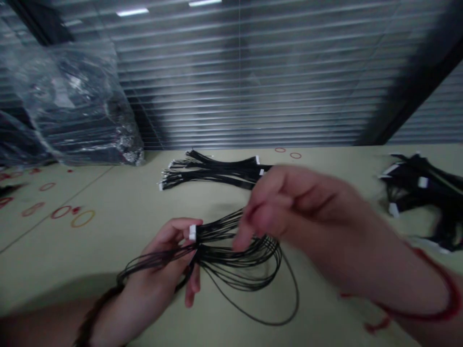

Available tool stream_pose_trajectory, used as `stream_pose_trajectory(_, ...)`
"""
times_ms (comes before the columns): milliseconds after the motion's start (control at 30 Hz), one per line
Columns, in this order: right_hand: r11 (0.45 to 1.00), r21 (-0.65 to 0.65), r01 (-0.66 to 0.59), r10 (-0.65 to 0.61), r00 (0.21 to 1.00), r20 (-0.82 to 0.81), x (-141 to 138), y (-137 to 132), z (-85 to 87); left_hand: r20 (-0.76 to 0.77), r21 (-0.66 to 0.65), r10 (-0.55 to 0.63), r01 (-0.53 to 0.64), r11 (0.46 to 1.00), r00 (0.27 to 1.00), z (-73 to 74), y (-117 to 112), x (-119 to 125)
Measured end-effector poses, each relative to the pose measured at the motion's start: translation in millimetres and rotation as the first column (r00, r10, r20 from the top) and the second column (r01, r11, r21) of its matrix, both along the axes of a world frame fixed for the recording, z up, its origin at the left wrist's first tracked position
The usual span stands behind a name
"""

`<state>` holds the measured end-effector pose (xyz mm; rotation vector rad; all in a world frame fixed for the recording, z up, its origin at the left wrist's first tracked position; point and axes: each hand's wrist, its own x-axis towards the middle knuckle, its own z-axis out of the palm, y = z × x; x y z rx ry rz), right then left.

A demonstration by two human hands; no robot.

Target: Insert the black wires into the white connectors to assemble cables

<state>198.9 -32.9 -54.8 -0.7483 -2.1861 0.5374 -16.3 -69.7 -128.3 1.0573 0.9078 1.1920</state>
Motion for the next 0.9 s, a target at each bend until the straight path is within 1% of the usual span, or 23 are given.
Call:
stream_pose_trajectory(33, 0.994, -0.073, -0.084, 0.080, 0.995, -0.053, -10, -5, -4.0, 0.014, 0.023, -0.013, 0.013, 1.000, 1.000, -1.4, -1, 0)
stream_pose_trajectory(67, 0.982, -0.094, -0.162, 0.157, 0.986, -0.060, -18, -10, -8.3, 0.029, 0.043, -0.025, 0.024, 0.999, 0.999, -2.9, -3, 0)
stream_pose_trajectory(100, 0.974, -0.091, -0.208, 0.205, 0.978, -0.042, -25, -14, -12.6, 0.053, 0.063, -0.034, 0.031, 0.998, 0.998, -4.5, -3, 0)
stream_pose_trajectory(200, 0.978, 0.059, -0.200, 0.194, 0.976, 0.100, -34, -24, -24.8, 0.161, 0.078, -0.080, 0.068, 0.995, 0.984, -8.9, -3, -1)
stream_pose_trajectory(267, 0.974, 0.140, -0.176, 0.157, 0.978, 0.134, -36, -27, -32.1, 0.258, 0.067, -0.152, 0.139, 0.988, 0.954, -11.2, -1, -2)
stream_pose_trajectory(367, 0.962, 0.201, -0.186, 0.159, 0.977, 0.144, -37, -29, -41.1, 0.376, 0.044, -0.247, 0.250, 0.967, 0.893, -13.1, 2, -3)
stream_pose_trajectory(433, 0.956, 0.205, -0.208, 0.185, 0.975, 0.125, -36, -30, -43.5, 0.416, 0.020, -0.261, 0.279, 0.960, 0.871, -13.3, 3, -4)
stream_pose_trajectory(500, 0.968, 0.118, -0.220, 0.212, 0.974, 0.074, -35, -30, -41.4, 0.431, 0.022, -0.274, 0.293, 0.956, 0.860, -13.3, 2, -5)
stream_pose_trajectory(533, 0.979, 0.041, -0.200, 0.199, 0.979, 0.030, -35, -30, -39.0, 0.430, 0.027, -0.279, 0.297, 0.954, 0.858, -13.5, 2, -5)
stream_pose_trajectory(567, 0.983, -0.063, -0.173, 0.173, 0.985, -0.013, -34, -30, -36.3, 0.429, 0.041, -0.287, 0.299, 0.953, 0.857, -13.8, 2, -5)
stream_pose_trajectory(600, 0.977, -0.175, -0.121, 0.114, 0.992, -0.048, -33, -30, -33.5, 0.425, 0.060, -0.295, 0.299, 0.952, 0.856, -14.4, 2, -5)
stream_pose_trajectory(633, 0.959, -0.278, -0.061, 0.045, 0.997, -0.063, -32, -30, -31.0, 0.420, 0.082, -0.302, 0.295, 0.952, 0.856, -15.1, 2, -5)
stream_pose_trajectory(667, 0.934, -0.357, 0.001, -0.018, 0.999, -0.045, -31, -30, -29.0, 0.414, 0.105, -0.308, 0.291, 0.951, 0.856, -15.9, 3, -5)
stream_pose_trajectory(700, 0.914, -0.401, 0.058, -0.061, 0.998, 0.007, -31, -30, -27.5, 0.411, 0.129, -0.317, 0.290, 0.948, 0.854, -16.8, 3, -5)
stream_pose_trajectory(733, 0.910, -0.403, 0.100, -0.082, 0.995, 0.063, -30, -30, -26.6, 0.413, 0.154, -0.329, 0.291, 0.944, 0.849, -17.6, 3, -5)
stream_pose_trajectory(767, 0.918, -0.374, 0.128, -0.092, 0.989, 0.113, -30, -31, -26.1, 0.416, 0.169, -0.338, 0.293, 0.941, 0.844, -18.3, 3, -5)
stream_pose_trajectory(833, 0.950, -0.276, 0.144, -0.096, 0.979, 0.180, -30, -32, -26.0, 0.429, 0.180, -0.350, 0.301, 0.936, 0.833, -19.2, 3, -4)
stream_pose_trajectory(900, 0.965, -0.210, 0.157, -0.113, 0.971, 0.210, -30, -34, -26.6, 0.436, 0.181, -0.356, 0.307, 0.934, 0.826, -19.6, 2, -4)
